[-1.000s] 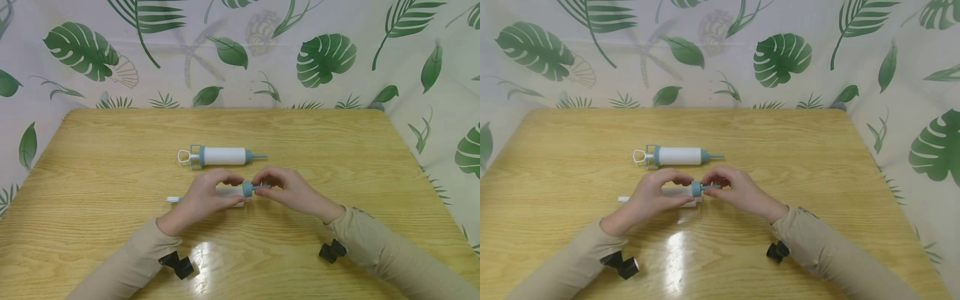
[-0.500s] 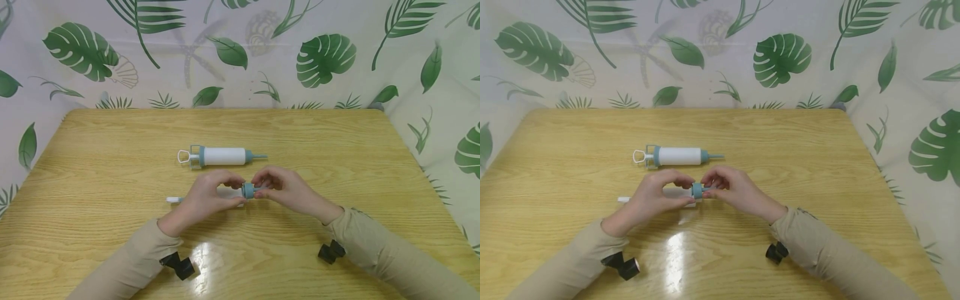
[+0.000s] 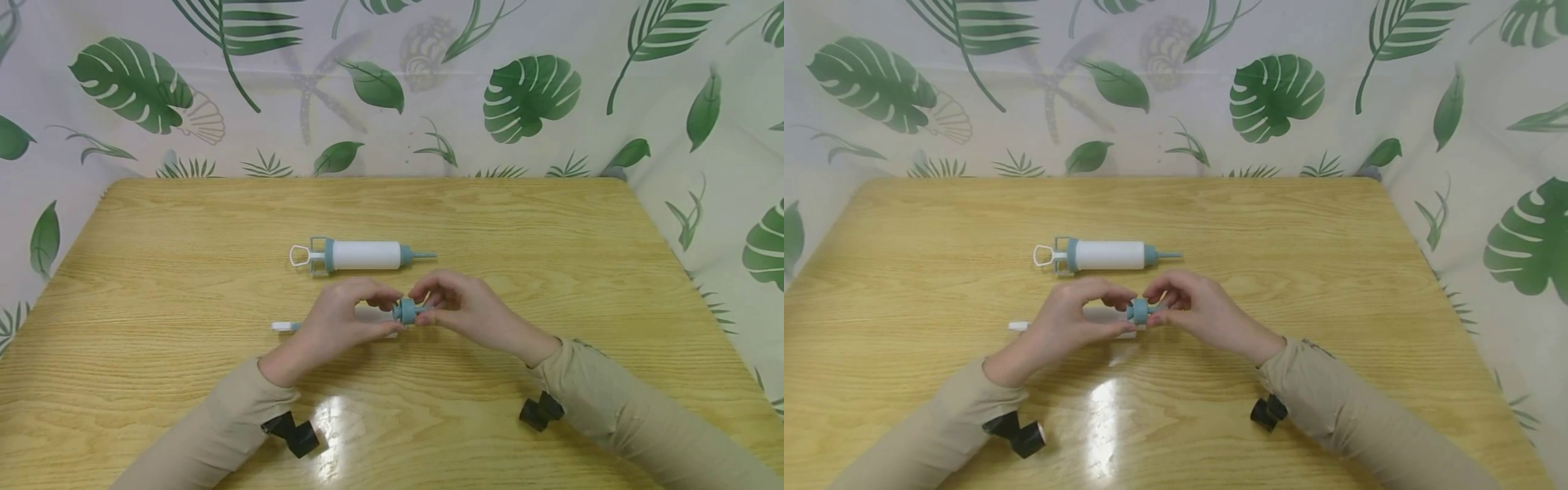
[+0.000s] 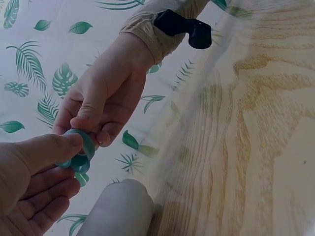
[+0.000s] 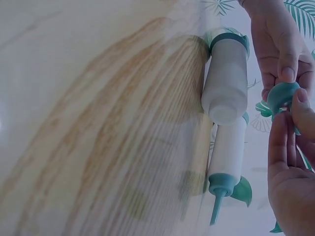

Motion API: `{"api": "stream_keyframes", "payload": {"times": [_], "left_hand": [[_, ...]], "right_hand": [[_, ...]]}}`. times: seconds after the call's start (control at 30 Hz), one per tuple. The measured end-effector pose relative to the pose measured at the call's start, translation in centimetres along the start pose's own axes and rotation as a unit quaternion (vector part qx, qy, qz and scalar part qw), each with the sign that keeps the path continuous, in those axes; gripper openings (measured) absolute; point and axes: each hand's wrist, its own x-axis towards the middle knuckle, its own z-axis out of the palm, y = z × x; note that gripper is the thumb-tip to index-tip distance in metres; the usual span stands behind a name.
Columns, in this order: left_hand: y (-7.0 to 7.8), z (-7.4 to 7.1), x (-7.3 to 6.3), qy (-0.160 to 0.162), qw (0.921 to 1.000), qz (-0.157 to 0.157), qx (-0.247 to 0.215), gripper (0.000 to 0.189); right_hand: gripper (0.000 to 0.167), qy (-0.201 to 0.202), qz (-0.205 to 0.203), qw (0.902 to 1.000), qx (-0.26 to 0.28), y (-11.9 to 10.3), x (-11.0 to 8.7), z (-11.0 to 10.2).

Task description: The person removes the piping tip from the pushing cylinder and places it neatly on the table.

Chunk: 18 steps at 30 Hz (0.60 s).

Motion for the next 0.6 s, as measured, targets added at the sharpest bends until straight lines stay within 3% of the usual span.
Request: {"api": "stream_keyframes", "payload": {"times": [0.17,0.37,0.6], "left_hand": [[-0.1,0.07,-0.02,0.005,1.0,0.004,-0.004,0.034],[0.07,0.04,-0.07,0.011,0.9991,-0.031,-0.026,0.031],[0.07,-0.02,-0.13,0.02,0.9988,-0.037,-0.026,0.023]], "right_hand": [[0.031,0.0,-0.007,1.0,0.0,0.11,0.01,0.0],[0.032,0.001,-0.027,0.9996,0.001,0.24,0.0,0.02],[0.031,-0.003,-0.011,0.9995,0.029,0.06,0.0,-0.08]]}}
